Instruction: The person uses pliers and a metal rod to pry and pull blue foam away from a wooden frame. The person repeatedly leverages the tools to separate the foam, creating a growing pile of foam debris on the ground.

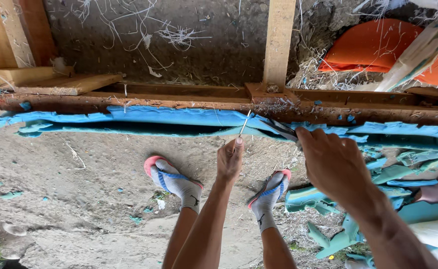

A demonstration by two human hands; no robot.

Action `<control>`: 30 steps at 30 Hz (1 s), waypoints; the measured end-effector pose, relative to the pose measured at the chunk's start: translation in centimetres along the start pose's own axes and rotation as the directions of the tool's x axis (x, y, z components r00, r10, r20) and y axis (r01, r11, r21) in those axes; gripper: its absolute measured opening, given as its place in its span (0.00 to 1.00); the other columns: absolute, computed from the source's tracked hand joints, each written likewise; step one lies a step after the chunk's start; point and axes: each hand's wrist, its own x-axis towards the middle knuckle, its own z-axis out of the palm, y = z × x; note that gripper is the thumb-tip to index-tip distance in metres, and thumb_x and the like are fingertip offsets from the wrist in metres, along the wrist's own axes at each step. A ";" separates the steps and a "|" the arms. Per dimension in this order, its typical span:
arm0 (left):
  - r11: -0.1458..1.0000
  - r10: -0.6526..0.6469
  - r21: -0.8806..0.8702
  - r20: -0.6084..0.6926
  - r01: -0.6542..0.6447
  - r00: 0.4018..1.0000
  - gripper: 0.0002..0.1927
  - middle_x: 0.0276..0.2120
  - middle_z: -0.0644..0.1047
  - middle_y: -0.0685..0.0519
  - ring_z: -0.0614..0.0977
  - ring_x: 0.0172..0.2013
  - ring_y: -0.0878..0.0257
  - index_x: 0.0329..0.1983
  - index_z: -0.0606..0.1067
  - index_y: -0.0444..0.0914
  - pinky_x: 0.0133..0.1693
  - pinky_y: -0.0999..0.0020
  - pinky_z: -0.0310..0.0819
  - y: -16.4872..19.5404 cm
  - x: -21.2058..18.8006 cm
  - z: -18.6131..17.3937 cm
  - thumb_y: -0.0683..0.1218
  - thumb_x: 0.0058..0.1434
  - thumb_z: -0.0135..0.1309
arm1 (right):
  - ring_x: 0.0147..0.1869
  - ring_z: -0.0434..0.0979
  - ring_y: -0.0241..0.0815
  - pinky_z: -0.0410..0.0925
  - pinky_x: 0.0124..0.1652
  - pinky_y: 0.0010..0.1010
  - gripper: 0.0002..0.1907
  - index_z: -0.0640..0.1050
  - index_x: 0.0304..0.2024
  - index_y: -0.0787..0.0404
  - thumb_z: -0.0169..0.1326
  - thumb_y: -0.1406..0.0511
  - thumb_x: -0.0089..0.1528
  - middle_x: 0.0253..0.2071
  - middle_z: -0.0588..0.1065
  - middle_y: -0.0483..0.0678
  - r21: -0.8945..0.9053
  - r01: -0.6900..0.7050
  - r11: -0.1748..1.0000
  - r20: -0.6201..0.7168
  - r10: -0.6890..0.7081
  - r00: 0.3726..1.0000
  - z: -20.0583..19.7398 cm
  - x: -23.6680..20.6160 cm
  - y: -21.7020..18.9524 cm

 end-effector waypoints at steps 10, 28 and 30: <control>0.999 -0.018 -0.049 0.047 0.020 0.999 0.38 0.13 0.56 0.63 0.55 0.15 0.70 0.17 0.52 0.50 0.18 0.67 0.43 1.5 -0.3 -0.4 0.83 0.61 0.23 | 0.42 0.86 0.39 0.77 0.46 0.32 0.28 0.70 0.65 0.54 0.55 0.58 0.63 0.42 0.83 0.47 0.749 -0.450 0.487 0.618 -0.266 0.740 -0.7 5.9 3.4; 0.942 -0.208 -0.257 0.052 0.214 0.977 0.29 0.15 0.59 0.60 0.57 0.18 0.69 0.20 0.61 0.42 0.19 0.65 0.48 -4.5 -9.2 0.5 0.61 0.76 0.34 | 0.28 0.79 0.47 0.72 0.26 0.40 0.16 0.70 0.51 0.64 0.53 0.61 0.66 0.33 0.78 0.54 0.647 0.060 0.760 -0.171 0.068 0.983 14.2 -0.4 -4.8; 0.966 -0.219 -0.136 0.027 0.221 0.975 0.28 0.15 0.61 0.59 0.60 0.17 0.69 0.22 0.63 0.42 0.19 0.64 0.52 -4.1 -10.3 0.3 0.60 0.75 0.32 | 0.28 0.78 0.43 0.71 0.27 0.38 0.16 0.69 0.51 0.64 0.53 0.61 0.67 0.31 0.77 0.50 0.743 -0.086 0.664 -0.004 0.133 0.991 13.8 -0.7 -5.3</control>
